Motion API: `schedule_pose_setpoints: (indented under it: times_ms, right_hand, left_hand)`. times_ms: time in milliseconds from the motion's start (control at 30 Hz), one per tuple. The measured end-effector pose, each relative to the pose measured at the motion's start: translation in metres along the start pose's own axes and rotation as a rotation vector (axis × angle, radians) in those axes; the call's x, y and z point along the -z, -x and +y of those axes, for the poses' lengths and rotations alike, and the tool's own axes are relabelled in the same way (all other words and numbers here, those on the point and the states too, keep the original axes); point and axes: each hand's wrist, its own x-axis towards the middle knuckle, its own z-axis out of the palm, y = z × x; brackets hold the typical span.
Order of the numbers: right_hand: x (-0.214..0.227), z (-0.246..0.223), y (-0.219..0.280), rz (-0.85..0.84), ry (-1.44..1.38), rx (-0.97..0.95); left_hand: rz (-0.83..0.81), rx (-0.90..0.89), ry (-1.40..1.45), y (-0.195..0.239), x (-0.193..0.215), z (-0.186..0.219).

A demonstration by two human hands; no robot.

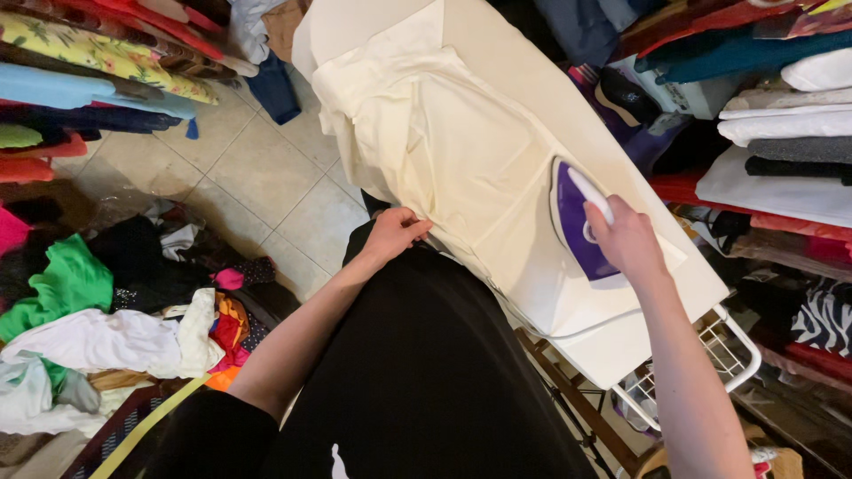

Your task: The person unfolds a white garment and places it on an ironing board. They then use a purple iron to press the fabric, smoothing out wrinkles across the surface.

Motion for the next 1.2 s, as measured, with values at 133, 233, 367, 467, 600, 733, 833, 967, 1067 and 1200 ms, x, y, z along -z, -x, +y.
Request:
schedule_pose_setpoints:
  times_ms: [133, 233, 367, 467, 600, 733, 833, 967, 1067, 1200]
  right_hand:
    - [0.018, -0.027, 0.019, -0.063, -0.034, -0.035]
    - [0.024, -0.03, 0.021, -0.144, -0.017, 0.012]
    - [0.017, -0.024, 0.015, -0.013, -0.021, 0.021]
    - [0.051, -0.074, 0.064, -0.125, -0.058, 0.047]
    - [0.012, -0.049, 0.066, -0.268, 0.009, 0.098]
    - [0.012, -0.039, 0.056, -0.199, -0.011, 0.09]
    - [0.011, -0.042, 0.06, -0.097, -0.085, 0.018]
    - [0.024, -0.082, 0.097, -0.295, -0.076, 0.108]
    - [0.005, -0.074, 0.093, -0.324, 0.017, 0.161]
    - [-0.01, -0.053, 0.08, -0.174, -0.069, 0.051]
  left_hand:
    - [-0.003, -0.008, -0.005, -0.002, 0.0, -0.004]
    - [0.0, -0.007, 0.003, -0.001, 0.001, -0.002]
    - [0.013, -0.007, -0.015, -0.001, 0.001, -0.003]
    - [0.017, -0.015, -0.02, 0.002, 0.002, -0.001]
    - [0.017, -0.029, 0.007, 0.002, 0.0, -0.002]
    - [0.037, -0.031, 0.036, 0.002, -0.003, -0.007]
    - [0.05, -0.039, 0.045, 0.005, -0.003, -0.007]
    - [0.068, -0.065, 0.143, 0.01, -0.004, -0.011]
    - [0.072, -0.077, 0.187, 0.01, -0.006, -0.019]
    - [0.084, -0.075, 0.213, 0.01, -0.009, -0.024]
